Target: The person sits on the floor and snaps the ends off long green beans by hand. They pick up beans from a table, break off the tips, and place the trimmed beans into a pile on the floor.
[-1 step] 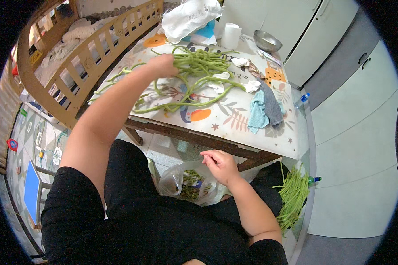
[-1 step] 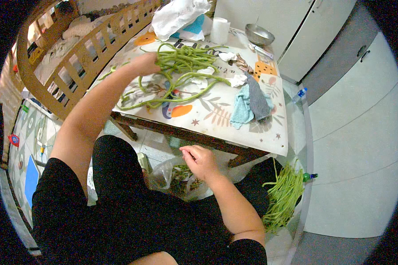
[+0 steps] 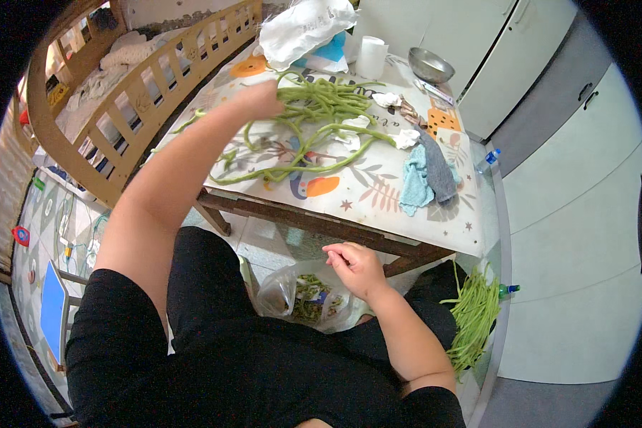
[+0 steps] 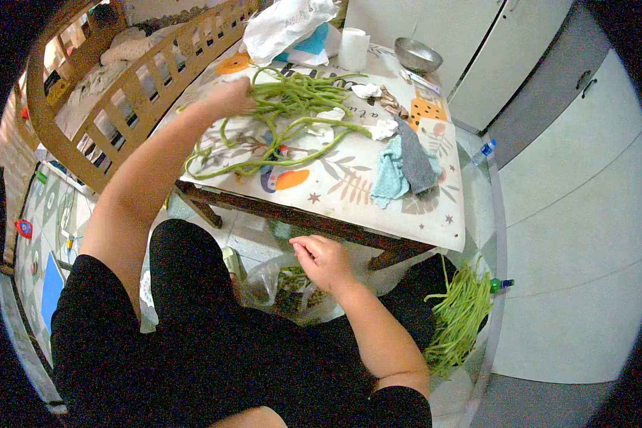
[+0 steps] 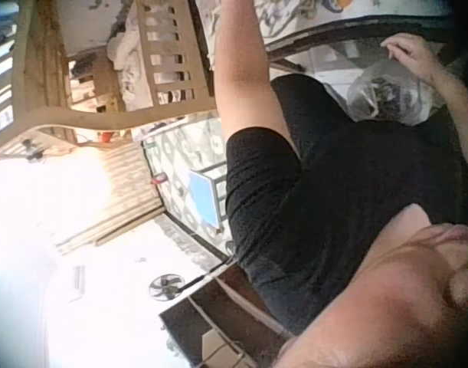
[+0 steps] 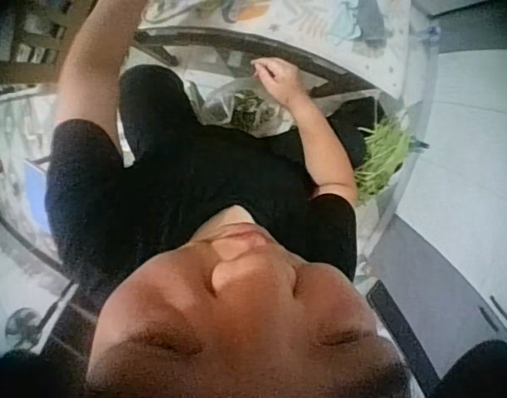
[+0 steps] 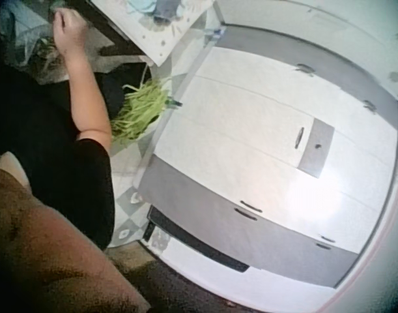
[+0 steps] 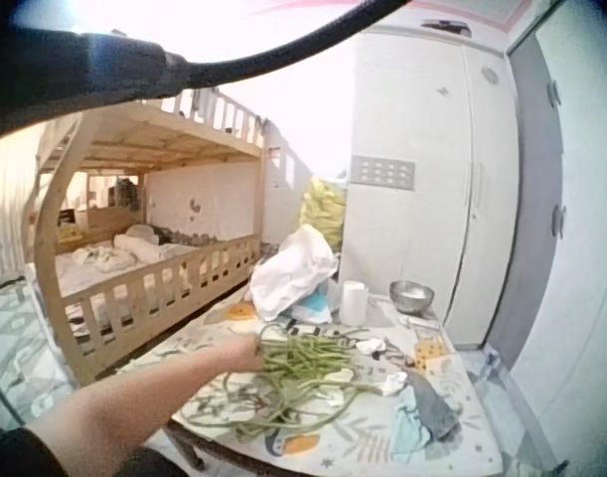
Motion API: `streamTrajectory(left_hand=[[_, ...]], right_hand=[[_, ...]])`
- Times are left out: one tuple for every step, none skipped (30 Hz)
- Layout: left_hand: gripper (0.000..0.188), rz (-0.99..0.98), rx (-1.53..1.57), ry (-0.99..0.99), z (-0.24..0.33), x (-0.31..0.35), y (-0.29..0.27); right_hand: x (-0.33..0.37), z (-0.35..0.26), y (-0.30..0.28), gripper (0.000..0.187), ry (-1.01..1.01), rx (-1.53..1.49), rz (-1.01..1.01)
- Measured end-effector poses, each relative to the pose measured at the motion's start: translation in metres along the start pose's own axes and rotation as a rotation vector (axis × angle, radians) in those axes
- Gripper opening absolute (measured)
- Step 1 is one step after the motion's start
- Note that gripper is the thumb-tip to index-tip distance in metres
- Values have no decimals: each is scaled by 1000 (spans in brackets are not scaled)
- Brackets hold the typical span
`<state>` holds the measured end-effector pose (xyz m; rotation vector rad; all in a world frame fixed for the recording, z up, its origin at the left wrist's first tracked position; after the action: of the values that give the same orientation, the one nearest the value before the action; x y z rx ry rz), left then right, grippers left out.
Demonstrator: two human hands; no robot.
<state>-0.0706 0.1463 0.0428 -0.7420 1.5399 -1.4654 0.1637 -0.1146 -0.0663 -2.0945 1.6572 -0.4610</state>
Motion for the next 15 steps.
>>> streamTrajectory(left_hand=[[32,152,-33,40,-8,-8,-14],[33,275,8,-60,2,-3,-33],[35,451,13,-31,2,-5,-46],[34,617,-15,-13,5,-5,-55],[33,719,28,52,10,-3,-65],[32,820,73,118,14,-1,-71],[31,859,94,155,16,-2,-73],[30,899,114,188,17,-1,-75],[28,939,133,220,18,1,-78],[27,965,155,235,21,5,-80],[27,987,182,246,26,10,-78],[26,1009,214,261,36,16,-74],[27,1054,197,299,50,26,-69],[26,972,232,258,66,37,-58],[25,1001,187,330,84,49,-48]], right_hand=[[0,0,-1,15,-39,51,12],[1,-1,-2,15,-77,103,20],[2,-3,-3,14,-116,162,31],[3,-3,-4,14,-118,164,37],[3,-4,-4,14,-122,166,42],[2,-4,-4,14,-126,169,46],[2,-4,-4,14,-142,160,56],[1,-4,-4,14,-162,153,62],[0,-5,-3,15,-182,145,68],[-2,-6,-3,14,-172,121,57],[-4,-5,-2,13,-156,97,43],[-5,-5,-2,13,-137,76,34],[-6,-3,-1,13,-71,-48,6],[-6,-1,-2,14,-2,-168,-16],[-6,0,-3,15,66,-291,-36]])
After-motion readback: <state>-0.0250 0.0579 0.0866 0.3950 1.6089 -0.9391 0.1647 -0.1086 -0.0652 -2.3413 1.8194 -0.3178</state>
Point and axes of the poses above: each hand's wrist, its own x-axis away from the middle knuckle, its own y-axis out of the palm, z = x × y, the point moved 2 cm from there along -x, towards the middle knuckle, and after that the axes turned 14 degrees about y, right-handed, at the moved point
